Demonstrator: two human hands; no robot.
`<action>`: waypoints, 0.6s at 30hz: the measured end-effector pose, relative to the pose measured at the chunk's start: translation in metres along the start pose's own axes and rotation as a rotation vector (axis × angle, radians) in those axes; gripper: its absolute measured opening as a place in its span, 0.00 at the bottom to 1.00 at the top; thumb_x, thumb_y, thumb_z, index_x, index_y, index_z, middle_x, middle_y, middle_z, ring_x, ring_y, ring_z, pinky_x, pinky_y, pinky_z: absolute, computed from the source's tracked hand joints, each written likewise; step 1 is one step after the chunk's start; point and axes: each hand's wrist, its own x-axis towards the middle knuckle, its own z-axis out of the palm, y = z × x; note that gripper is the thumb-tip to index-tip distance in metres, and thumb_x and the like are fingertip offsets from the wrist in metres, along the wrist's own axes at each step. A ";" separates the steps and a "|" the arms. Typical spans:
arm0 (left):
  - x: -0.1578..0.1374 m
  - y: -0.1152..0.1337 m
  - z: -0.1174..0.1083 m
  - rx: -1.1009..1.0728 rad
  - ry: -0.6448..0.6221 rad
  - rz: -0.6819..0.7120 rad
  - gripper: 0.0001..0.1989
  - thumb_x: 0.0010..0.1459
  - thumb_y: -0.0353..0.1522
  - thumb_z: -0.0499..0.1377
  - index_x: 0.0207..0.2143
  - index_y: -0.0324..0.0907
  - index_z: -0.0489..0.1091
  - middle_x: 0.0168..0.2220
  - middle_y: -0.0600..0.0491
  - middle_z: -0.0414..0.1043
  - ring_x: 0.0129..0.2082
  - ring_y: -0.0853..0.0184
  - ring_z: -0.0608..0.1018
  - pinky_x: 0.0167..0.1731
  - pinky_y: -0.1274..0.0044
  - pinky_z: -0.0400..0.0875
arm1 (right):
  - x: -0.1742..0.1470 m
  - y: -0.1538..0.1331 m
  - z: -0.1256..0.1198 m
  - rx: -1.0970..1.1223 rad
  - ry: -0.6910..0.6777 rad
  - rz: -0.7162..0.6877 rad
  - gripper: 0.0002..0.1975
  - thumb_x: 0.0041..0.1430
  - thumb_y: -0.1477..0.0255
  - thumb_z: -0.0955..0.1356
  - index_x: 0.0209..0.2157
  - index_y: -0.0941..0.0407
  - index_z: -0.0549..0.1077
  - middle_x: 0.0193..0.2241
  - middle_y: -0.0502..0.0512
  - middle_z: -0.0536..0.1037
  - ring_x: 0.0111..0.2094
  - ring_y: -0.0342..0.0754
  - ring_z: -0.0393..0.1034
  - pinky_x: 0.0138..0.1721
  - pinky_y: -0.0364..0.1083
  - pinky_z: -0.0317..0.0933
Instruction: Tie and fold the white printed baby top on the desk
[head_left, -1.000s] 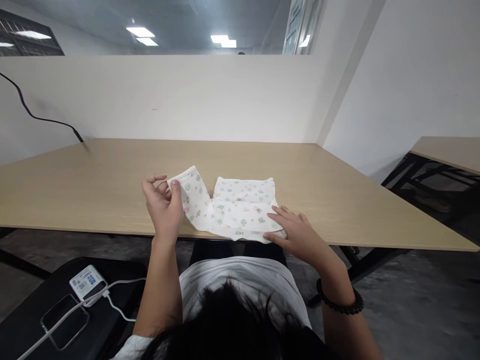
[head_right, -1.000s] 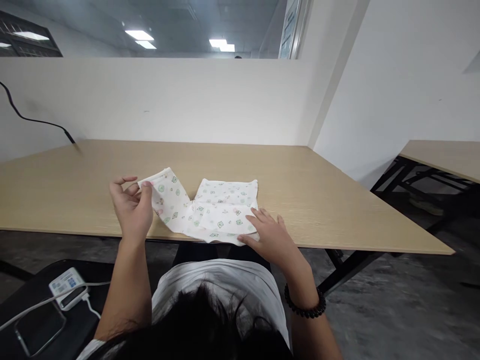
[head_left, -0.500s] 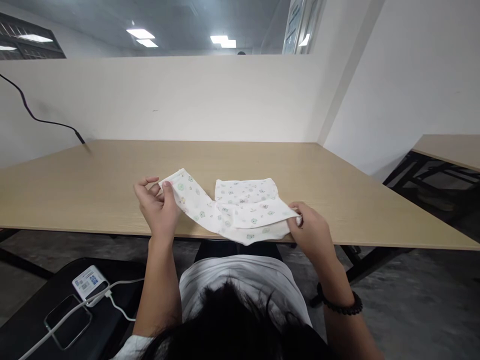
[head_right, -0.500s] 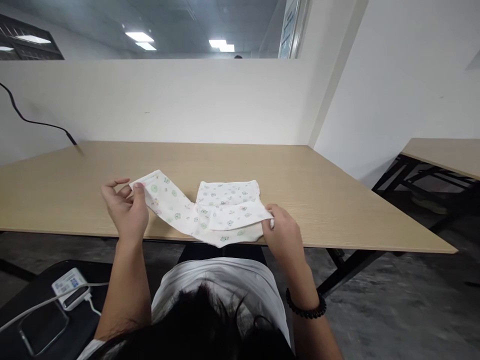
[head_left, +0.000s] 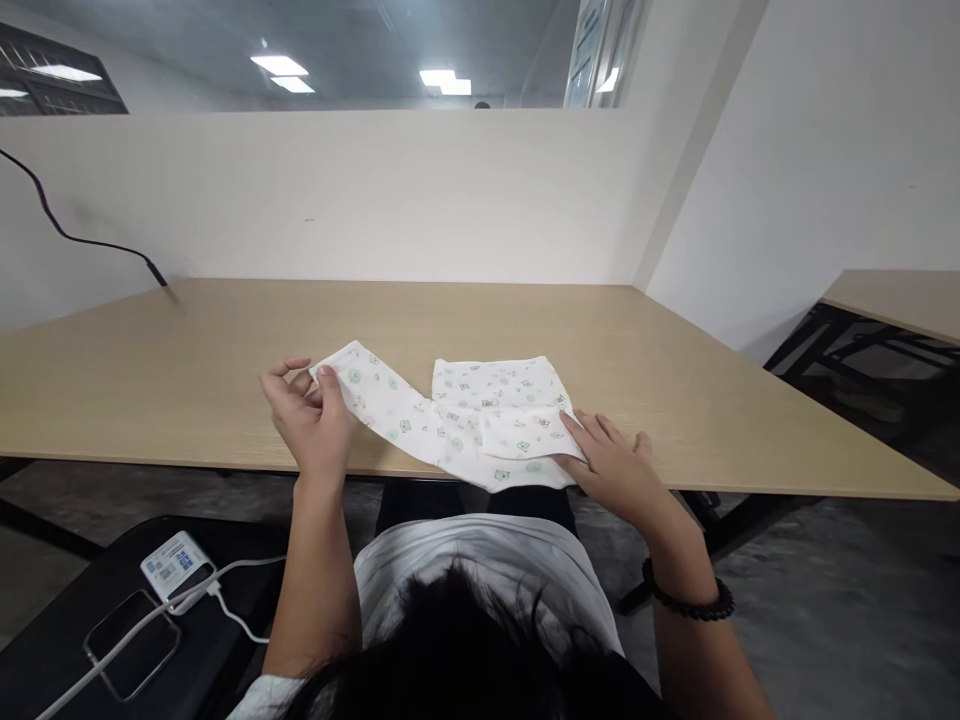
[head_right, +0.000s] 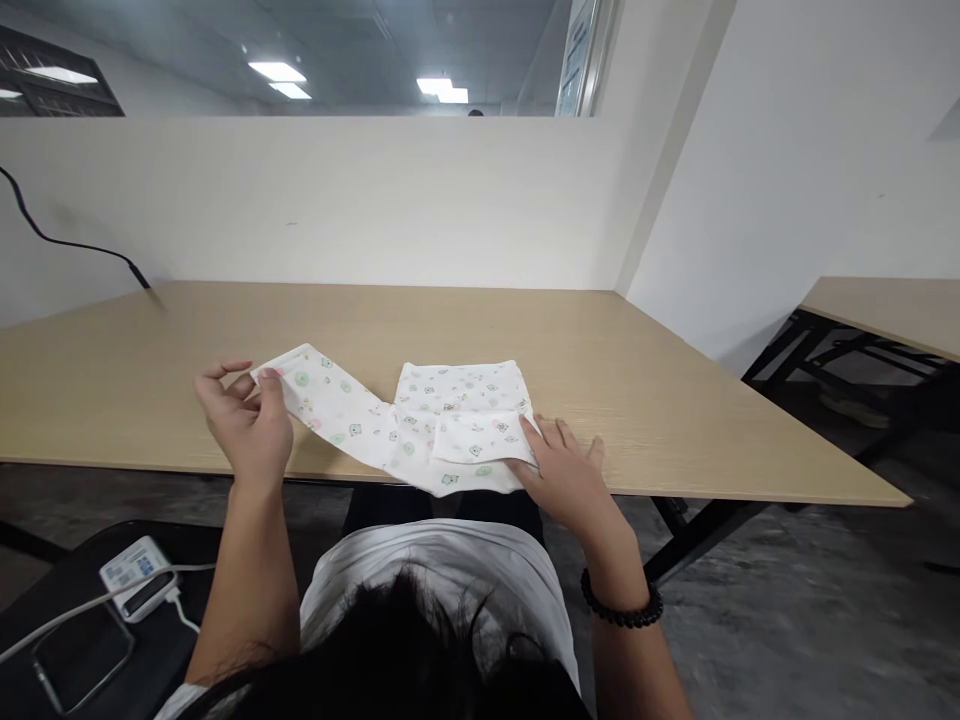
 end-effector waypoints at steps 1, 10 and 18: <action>0.000 -0.001 0.000 -0.005 0.003 0.000 0.23 0.56 0.44 0.62 0.44 0.40 0.58 0.28 0.56 0.68 0.21 0.75 0.71 0.19 0.87 0.59 | 0.001 0.000 0.000 0.001 -0.028 0.010 0.35 0.69 0.49 0.53 0.69 0.53 0.52 0.68 0.58 0.50 0.68 0.66 0.40 0.58 0.80 0.35; -0.002 0.007 0.008 -0.049 0.047 0.054 0.22 0.59 0.46 0.60 0.43 0.41 0.57 0.33 0.52 0.71 0.29 0.71 0.77 0.24 0.86 0.66 | 0.018 -0.040 -0.007 0.081 -0.092 -0.118 0.50 0.63 0.38 0.52 0.71 0.61 0.44 0.69 0.63 0.43 0.70 0.66 0.31 0.63 0.75 0.30; -0.055 0.053 0.048 0.107 -0.888 0.144 0.17 0.66 0.42 0.54 0.53 0.44 0.60 0.46 0.46 0.73 0.38 0.66 0.79 0.35 0.78 0.74 | 0.028 -0.050 -0.002 0.336 -0.068 -0.178 0.43 0.67 0.42 0.47 0.72 0.57 0.44 0.70 0.62 0.42 0.70 0.64 0.32 0.65 0.70 0.32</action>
